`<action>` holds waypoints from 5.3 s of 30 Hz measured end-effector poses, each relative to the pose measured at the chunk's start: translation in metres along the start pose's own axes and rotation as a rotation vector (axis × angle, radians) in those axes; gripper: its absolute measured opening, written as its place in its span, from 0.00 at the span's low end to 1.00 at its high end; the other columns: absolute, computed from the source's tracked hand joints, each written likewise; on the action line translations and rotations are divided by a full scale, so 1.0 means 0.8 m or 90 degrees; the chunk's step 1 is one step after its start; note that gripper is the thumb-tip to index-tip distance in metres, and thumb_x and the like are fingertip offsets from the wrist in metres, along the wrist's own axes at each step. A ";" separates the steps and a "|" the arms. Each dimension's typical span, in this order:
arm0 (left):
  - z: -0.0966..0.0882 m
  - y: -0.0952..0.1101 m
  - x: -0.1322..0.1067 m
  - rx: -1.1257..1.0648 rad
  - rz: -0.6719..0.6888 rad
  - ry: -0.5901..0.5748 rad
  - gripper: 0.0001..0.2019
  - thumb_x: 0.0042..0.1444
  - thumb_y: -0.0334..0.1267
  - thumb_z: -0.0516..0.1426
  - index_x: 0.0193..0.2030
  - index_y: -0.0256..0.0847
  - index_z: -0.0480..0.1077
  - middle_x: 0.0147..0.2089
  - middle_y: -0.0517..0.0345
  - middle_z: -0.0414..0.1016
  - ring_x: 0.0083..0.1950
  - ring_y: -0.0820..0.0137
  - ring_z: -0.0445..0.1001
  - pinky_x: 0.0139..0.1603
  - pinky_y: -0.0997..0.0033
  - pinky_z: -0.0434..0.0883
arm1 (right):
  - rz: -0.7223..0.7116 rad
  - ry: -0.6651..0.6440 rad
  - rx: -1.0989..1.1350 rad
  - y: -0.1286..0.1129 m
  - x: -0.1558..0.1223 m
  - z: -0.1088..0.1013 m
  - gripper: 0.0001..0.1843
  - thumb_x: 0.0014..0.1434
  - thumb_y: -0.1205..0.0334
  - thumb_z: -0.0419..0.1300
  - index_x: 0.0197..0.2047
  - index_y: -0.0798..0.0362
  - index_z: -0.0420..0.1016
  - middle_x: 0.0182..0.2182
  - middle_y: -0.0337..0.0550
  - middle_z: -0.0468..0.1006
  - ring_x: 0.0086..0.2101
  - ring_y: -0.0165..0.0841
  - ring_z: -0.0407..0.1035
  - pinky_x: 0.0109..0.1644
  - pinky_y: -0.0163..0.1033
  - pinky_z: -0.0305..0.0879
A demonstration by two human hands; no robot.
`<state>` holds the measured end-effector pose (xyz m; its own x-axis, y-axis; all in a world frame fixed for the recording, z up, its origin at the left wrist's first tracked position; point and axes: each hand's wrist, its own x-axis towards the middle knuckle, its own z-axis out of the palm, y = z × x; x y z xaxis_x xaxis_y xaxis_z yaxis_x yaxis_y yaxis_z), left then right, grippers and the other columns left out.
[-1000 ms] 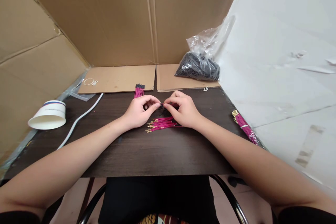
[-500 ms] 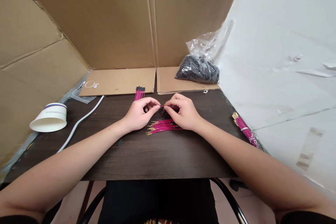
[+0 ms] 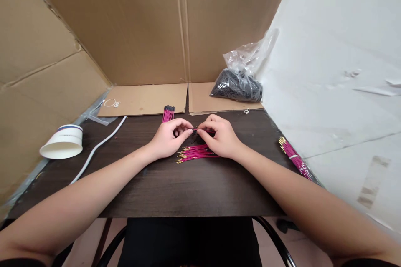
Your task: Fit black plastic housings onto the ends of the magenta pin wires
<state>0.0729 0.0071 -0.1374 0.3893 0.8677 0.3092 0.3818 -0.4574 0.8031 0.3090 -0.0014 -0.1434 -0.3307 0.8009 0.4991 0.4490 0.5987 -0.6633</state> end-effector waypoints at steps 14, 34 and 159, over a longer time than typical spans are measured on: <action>-0.003 0.001 0.003 0.048 -0.005 0.012 0.06 0.69 0.36 0.61 0.41 0.39 0.78 0.36 0.56 0.81 0.31 0.72 0.69 0.36 0.68 0.69 | 0.027 0.015 -0.005 0.000 0.003 -0.005 0.08 0.61 0.70 0.64 0.31 0.51 0.80 0.32 0.41 0.77 0.32 0.33 0.70 0.37 0.41 0.66; -0.001 -0.005 0.001 0.018 -0.026 -0.009 0.11 0.61 0.36 0.67 0.49 0.39 0.75 0.44 0.54 0.81 0.30 0.75 0.69 0.33 0.69 0.69 | 0.088 0.020 0.045 -0.003 0.004 -0.005 0.10 0.70 0.55 0.68 0.39 0.49 0.88 0.30 0.40 0.72 0.31 0.34 0.66 0.38 0.42 0.65; -0.006 -0.007 -0.002 0.248 0.067 -0.074 0.10 0.72 0.37 0.62 0.53 0.44 0.86 0.50 0.51 0.83 0.47 0.62 0.81 0.53 0.58 0.79 | 0.086 -0.062 -0.138 0.017 0.004 -0.005 0.05 0.73 0.68 0.57 0.45 0.50 0.73 0.38 0.47 0.83 0.37 0.39 0.75 0.44 0.44 0.70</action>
<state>0.0658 0.0096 -0.1399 0.5266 0.7949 0.3012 0.6148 -0.6009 0.5108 0.3171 0.0095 -0.1484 -0.3292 0.8763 0.3519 0.6580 0.4801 -0.5802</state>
